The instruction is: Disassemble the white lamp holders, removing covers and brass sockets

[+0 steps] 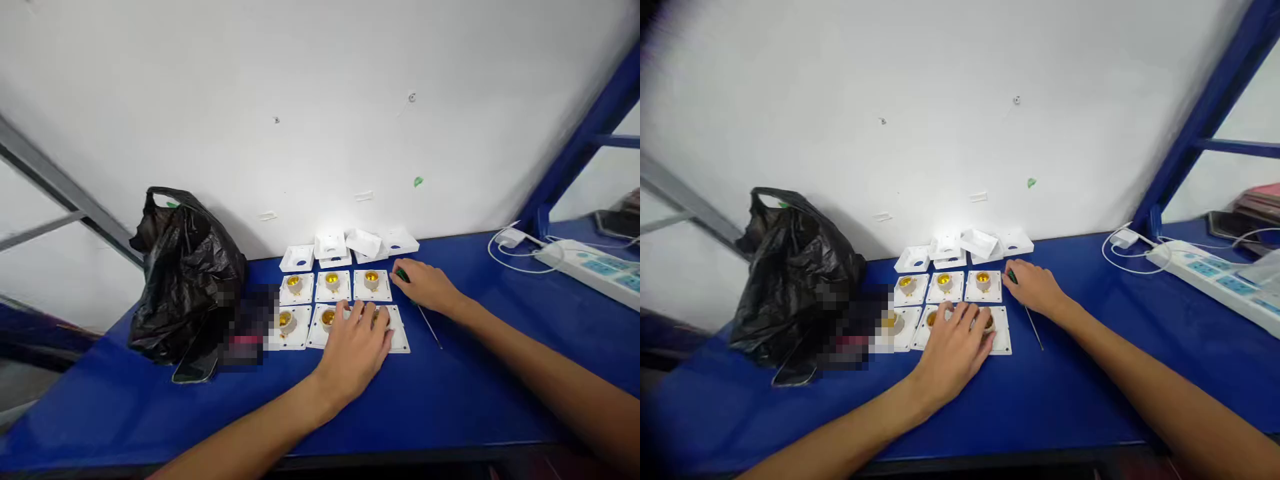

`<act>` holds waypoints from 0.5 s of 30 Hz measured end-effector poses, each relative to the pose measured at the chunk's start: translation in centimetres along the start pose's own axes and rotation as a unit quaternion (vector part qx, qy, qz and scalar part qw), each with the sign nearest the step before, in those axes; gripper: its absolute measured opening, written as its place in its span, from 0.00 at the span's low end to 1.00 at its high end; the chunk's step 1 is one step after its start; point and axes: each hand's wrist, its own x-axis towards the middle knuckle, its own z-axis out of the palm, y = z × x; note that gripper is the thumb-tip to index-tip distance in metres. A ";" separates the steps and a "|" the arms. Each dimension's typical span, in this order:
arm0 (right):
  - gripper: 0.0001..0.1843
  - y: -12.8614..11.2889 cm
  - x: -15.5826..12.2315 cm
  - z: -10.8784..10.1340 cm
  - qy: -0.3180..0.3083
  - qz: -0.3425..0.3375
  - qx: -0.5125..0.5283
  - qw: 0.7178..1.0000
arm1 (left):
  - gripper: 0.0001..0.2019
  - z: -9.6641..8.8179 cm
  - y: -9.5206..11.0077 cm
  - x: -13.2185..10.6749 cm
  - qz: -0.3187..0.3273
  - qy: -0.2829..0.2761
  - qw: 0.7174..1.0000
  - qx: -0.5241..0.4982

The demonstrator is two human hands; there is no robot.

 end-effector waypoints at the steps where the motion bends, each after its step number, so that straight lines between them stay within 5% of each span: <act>1: 0.10 0.0 0.0 0.1 0.002 -0.002 -0.001 1.000 | 0.12 -0.1 0.0 0.1 -0.006 -0.002 1.000 0.004; 15: 0.13 0.5 0.4 1.9 0.075 -0.099 0.097 0.988 | 0.16 0.5 0.7 1.6 0.027 0.041 0.998 0.031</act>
